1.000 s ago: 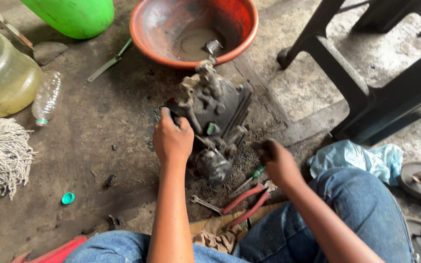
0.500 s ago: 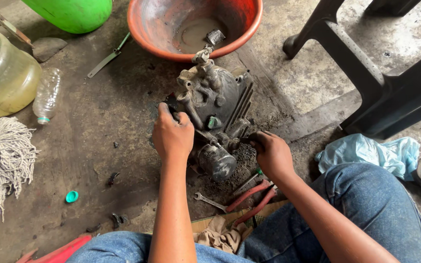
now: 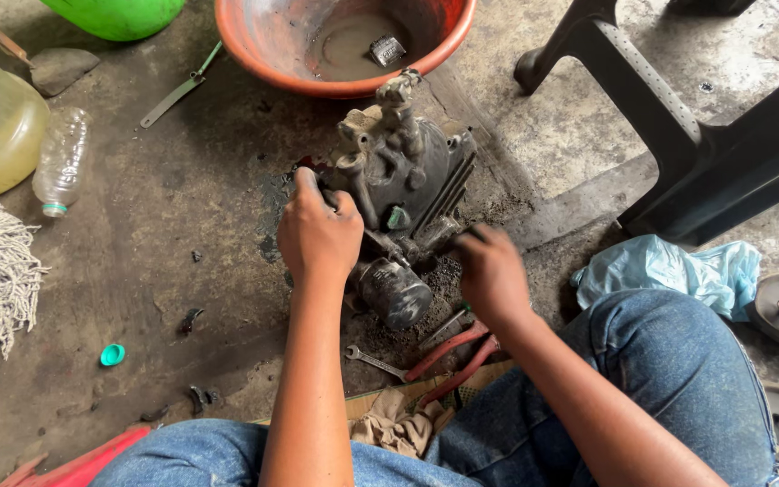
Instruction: The person scrubs a dirty engine cylinder head with a wire brush, focusing on the internal cavities and surfaces. They rotate the part to access different areas and occasionally wipe it with a cloth.
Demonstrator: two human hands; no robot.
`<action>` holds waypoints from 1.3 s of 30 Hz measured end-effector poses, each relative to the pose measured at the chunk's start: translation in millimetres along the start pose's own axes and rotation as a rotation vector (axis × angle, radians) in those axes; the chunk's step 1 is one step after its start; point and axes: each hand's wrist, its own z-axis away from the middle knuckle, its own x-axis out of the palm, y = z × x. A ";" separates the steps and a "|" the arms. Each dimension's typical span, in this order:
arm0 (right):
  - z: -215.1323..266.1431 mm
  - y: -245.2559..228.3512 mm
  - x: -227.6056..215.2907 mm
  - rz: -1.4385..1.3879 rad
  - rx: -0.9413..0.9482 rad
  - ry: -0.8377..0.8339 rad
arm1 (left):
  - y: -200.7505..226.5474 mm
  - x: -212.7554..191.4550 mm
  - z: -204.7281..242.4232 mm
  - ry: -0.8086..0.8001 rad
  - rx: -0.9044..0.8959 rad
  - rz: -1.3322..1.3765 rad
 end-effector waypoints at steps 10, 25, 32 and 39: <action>-13.3 14.0 4.0 -0.288 0.504 -0.001 | -26.5 -1.9 -10.1 0.010 -0.105 0.062; 2.6 18.0 13.7 -0.189 0.329 -0.106 | -29.3 -2.1 -11.5 -0.021 -0.118 0.068; -4.4 40.4 22.5 -0.049 0.343 0.046 | -43.9 8.9 -19.5 0.107 -0.005 0.091; -8.6 23.9 9.4 -0.467 0.450 0.208 | -42.7 1.2 -17.8 0.032 -0.075 0.137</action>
